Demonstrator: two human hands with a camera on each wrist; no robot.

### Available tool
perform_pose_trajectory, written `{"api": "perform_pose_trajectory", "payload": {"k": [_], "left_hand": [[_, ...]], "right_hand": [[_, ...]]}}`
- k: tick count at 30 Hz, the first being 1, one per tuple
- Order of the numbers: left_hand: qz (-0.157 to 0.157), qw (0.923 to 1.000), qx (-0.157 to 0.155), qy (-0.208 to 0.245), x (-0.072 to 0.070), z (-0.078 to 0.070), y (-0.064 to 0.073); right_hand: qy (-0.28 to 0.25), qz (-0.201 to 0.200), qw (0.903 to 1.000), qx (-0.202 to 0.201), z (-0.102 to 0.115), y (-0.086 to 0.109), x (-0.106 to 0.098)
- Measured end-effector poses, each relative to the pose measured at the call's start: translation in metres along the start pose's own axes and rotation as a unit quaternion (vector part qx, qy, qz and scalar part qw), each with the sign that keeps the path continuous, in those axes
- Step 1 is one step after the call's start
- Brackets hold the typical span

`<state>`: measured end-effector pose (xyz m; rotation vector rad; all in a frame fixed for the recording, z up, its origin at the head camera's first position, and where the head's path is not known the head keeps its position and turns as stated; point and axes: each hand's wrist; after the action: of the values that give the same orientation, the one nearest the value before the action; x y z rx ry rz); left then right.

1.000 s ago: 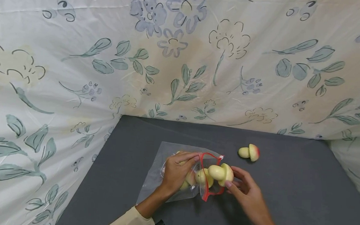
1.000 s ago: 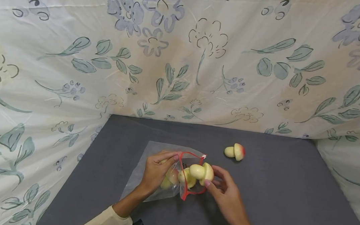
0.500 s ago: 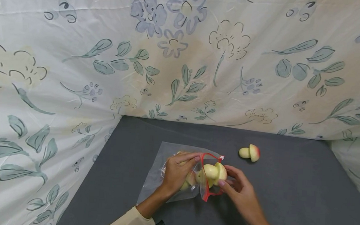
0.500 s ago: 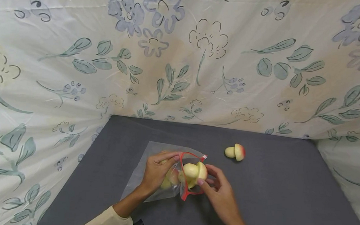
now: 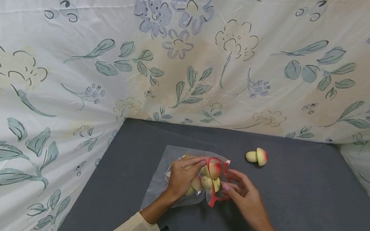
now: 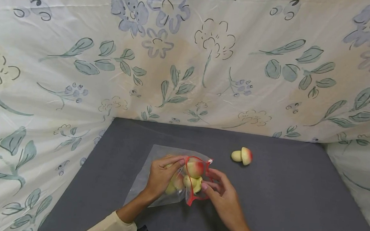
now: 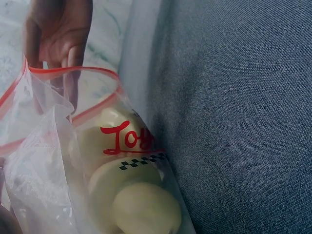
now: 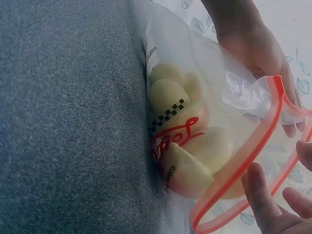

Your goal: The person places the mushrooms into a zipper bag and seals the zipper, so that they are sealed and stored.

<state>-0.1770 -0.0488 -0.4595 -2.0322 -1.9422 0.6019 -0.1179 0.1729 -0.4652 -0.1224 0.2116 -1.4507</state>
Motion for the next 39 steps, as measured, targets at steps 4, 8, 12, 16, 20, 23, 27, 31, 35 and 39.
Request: {"api": "perform_pose_trajectory", "payload": {"k": [4,8,12,16,20,23,27,31,35,39], "left_hand": [[0.002,1.0,-0.005,0.002,-0.001,-0.001,0.001],[0.002,0.9999,-0.01,0.001,-0.002,-0.002,0.001],[0.002,0.9999,-0.011,-0.001,-0.003,-0.002,0.001],[0.001,1.0,-0.006,-0.001,-0.003,-0.002,0.001],[-0.001,1.0,0.0,-0.001,-0.002,-0.001,0.001],[-0.002,1.0,0.002,0.001,-0.002,0.0,0.001],[-0.002,1.0,0.001,0.002,-0.002,0.0,0.002],[-0.002,1.0,-0.002,0.001,-0.002,0.0,0.002],[-0.002,1.0,-0.003,0.0,-0.002,0.0,0.003],[-0.001,1.0,-0.002,0.0,-0.002,0.0,0.003]], "right_hand": [[-0.006,0.0,1.0,-0.007,-0.001,0.001,0.0],[-0.001,-0.009,1.0,-0.003,-0.001,0.002,-0.001],[0.002,-0.014,0.9999,0.0,-0.001,0.003,-0.003],[0.01,-0.02,0.9997,0.006,-0.002,0.003,-0.004],[0.038,-0.031,0.9987,0.012,-0.002,0.004,-0.006],[0.062,-0.038,0.9973,0.01,-0.003,0.004,-0.008],[0.076,-0.046,0.996,0.007,-0.004,0.004,-0.012],[0.074,-0.051,0.9959,0.006,-0.007,0.004,-0.016],[0.083,-0.058,0.9948,0.011,-0.01,0.003,-0.019],[0.088,-0.067,0.9938,0.011,-0.014,0.003,-0.022]]}}
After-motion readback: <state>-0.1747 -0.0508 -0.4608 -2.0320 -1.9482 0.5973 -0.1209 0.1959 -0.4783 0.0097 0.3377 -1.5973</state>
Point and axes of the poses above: each hand's wrist, its own y-axis away from the middle knuckle, its own x-axis out of the palm, z = x × y, and after that the axes turned 2 degrees about -x, right-handed
